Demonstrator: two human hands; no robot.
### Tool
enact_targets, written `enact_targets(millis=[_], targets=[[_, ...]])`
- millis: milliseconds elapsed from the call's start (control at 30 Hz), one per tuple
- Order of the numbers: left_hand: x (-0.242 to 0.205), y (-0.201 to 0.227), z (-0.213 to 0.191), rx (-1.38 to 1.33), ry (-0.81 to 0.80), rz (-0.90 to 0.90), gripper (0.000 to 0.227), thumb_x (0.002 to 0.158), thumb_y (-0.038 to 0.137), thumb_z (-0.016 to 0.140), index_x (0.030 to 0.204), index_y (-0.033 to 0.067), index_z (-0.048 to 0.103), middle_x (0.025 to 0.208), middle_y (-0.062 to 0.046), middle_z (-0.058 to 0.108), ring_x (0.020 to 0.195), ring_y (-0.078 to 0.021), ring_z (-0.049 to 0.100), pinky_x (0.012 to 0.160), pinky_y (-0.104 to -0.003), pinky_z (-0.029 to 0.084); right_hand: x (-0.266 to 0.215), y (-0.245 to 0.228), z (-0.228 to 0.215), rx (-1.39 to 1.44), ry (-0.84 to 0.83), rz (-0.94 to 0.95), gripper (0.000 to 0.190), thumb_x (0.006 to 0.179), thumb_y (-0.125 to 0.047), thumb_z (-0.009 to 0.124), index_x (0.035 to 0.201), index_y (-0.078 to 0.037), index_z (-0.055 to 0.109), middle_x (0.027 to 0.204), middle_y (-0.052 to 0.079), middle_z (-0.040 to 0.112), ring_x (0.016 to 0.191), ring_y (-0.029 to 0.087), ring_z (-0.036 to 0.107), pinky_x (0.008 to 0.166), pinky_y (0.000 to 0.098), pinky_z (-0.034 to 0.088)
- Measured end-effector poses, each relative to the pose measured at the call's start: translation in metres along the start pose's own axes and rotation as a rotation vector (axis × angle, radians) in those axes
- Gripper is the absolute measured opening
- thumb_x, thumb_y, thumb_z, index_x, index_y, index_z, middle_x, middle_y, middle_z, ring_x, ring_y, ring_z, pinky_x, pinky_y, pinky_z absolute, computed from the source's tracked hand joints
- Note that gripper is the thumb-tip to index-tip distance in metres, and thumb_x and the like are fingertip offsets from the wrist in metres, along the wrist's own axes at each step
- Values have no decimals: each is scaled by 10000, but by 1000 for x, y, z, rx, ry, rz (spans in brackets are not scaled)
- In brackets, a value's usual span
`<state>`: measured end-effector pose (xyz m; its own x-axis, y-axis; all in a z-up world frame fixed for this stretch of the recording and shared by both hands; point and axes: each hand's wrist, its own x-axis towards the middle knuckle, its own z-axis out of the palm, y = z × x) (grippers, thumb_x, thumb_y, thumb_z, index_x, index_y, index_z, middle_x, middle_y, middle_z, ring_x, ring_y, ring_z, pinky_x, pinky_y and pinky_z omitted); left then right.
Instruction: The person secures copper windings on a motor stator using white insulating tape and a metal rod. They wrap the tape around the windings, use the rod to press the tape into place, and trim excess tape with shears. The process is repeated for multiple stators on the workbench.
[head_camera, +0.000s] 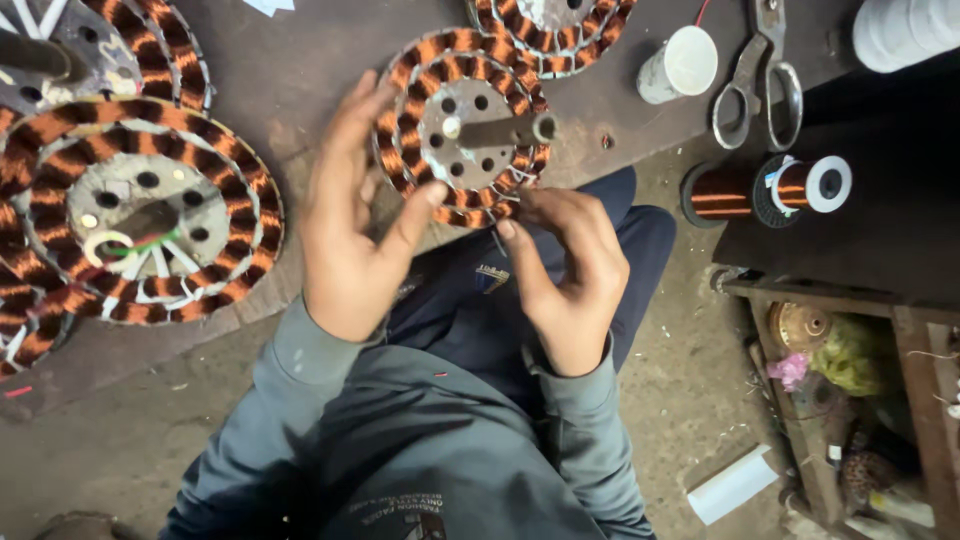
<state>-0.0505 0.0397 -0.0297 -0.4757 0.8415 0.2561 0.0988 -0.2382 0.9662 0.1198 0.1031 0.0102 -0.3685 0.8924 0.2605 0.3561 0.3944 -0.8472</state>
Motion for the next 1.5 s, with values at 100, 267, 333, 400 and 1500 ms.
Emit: enact_targets(millis=[100,267,333,400,1500], targets=[[-5,-11,3,-178,21,-49,585,1140,-10,668,1599,41,309,1695,-115,329,1591,-227,322,1311,-360,383,-24,6,1,68,89,53,249,941,22,783,1152,41,652,1180,102,644,1027,173,684,942,291,564],[-13,-26,2,-134,32,-11,546,1199,-37,675,1616,37,330,1654,-98,402,1519,-191,395,1244,-316,420,-43,23,22,21,-2,39,326,883,-22,829,1145,24,640,1083,97,682,1010,173,683,918,284,556],[-15,-27,2,-132,21,20,526,1208,-43,669,1609,38,339,1612,-84,412,1488,-177,431,1213,-302,444,-48,26,31,93,-48,76,304,903,-30,814,1144,18,636,1059,74,704,995,153,693,910,270,555],[-13,-26,2,-130,15,37,514,1204,-44,664,1598,35,344,1600,-81,424,1462,-171,461,1186,-293,463,-49,27,37,219,-90,172,237,958,-25,763,1147,15,624,1035,36,731,982,116,703,913,247,549],[6,5,-8,65,41,-35,367,1139,53,691,1461,50,515,1604,-125,410,1431,-196,504,1125,-262,524,-14,-45,12,-466,87,29,192,918,48,800,1099,0,759,791,39,524,672,106,457,614,255,336]])
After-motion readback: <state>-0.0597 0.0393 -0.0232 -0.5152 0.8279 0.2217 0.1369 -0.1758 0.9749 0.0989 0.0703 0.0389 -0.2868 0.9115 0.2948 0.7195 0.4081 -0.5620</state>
